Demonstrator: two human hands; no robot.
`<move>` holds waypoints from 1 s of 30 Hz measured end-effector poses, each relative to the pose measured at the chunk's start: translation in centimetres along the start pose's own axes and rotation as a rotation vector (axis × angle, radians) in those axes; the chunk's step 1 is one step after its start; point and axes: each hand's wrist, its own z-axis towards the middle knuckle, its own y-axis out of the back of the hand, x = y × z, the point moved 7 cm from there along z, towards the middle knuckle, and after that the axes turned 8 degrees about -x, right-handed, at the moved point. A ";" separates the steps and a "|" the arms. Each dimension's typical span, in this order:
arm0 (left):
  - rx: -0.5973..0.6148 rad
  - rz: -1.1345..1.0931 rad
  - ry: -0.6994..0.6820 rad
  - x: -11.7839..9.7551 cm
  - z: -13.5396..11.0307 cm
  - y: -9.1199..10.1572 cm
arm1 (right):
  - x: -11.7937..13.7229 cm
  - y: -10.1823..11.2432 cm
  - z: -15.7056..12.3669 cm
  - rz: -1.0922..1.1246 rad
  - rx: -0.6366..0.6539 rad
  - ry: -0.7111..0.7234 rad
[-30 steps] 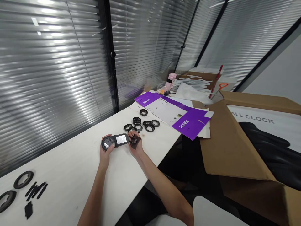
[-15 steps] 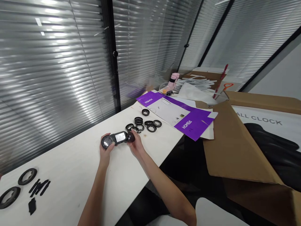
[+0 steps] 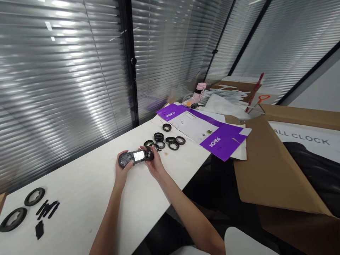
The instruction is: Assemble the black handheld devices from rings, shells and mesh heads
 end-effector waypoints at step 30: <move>-0.171 0.031 0.181 3.7 2.4 2.7 | -0.4 -1.0 -0.7 -0.358 0.197 0.143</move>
